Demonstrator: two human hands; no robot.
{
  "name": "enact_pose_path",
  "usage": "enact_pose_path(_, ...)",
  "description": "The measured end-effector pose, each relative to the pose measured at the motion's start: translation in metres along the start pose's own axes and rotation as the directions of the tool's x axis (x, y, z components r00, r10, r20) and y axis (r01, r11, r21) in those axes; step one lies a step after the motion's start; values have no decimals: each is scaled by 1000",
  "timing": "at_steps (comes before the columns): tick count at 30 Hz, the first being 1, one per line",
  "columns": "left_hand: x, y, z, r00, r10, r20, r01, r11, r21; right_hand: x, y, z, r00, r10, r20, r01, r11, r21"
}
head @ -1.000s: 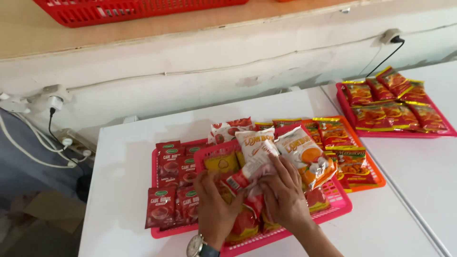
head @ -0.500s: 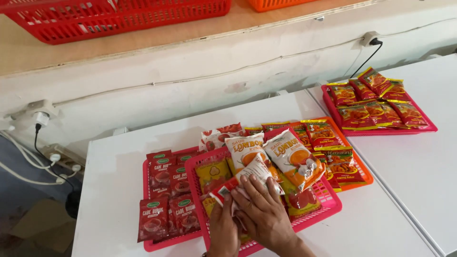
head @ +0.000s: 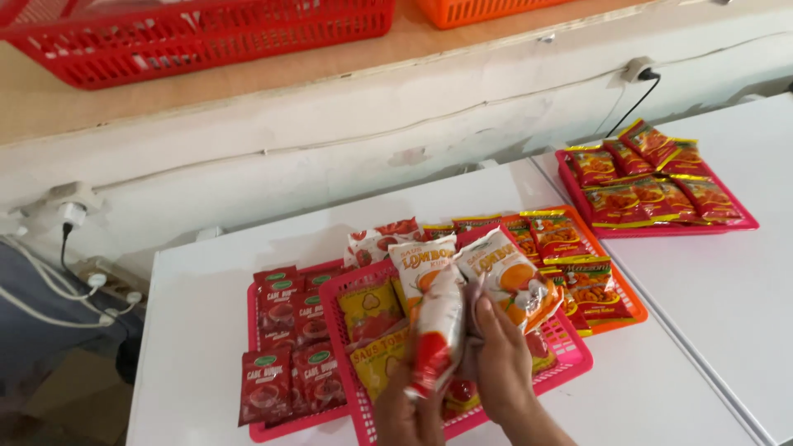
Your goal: Wiping condiment packets with a cloth and placing them in a plastic basket.
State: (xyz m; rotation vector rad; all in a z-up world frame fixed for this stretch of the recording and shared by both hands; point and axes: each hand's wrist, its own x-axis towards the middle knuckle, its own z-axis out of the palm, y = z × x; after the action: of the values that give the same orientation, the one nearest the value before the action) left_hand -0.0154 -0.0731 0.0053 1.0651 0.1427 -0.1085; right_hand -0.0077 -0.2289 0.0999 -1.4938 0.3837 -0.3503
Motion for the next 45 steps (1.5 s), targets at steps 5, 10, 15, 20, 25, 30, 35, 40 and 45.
enact_pose_path(5, -9, 24, -3, 960, 210, 187, -243, 954, 174, 2, 0, -9, 794, 427, 434, -603, 649, 464)
enact_pose_path(10, -5, 44, 3, 866, 341, 365, -447, 856, 261, -6, 2, 0, 777, 480, 408, -630, 605, 487)
enact_pose_path(15, 3, 53, -2, 787, -344, 512, 328, 936, 126, 15, 93, -10, 963, 267, 32, -264, 918, 296)
enact_pose_path(20, 1, 46, 6, 845, -343, 410, 292, 939, 183, -2, 17, 1, 960, -264, -97, 249, 958, -140)
enact_pose_path(25, -8, 38, 14, 923, -212, 321, 97, 936, 339, -22, -51, 20, 411, -704, 579, 883, 150, -445)
enact_pose_path(30, -16, 21, 13, 931, -141, 338, -27, 893, 449, 21, -8, 16, 952, -62, 300, 244, 746, -620)
enact_pose_path(35, -21, 55, 21, 925, -204, 319, 50, 900, 432, 16, -33, 15, 975, -154, 158, 218, 777, -591)
enact_pose_path(40, -12, 28, 7, 945, -196, 261, 103, 938, 331, -12, -32, 9, 686, -620, 382, 717, 486, -499)
enact_pose_path(45, -16, 54, 17, 941, -264, 210, 168, 908, 385, -39, -45, 12, 593, -579, 559, 805, 427, -411)
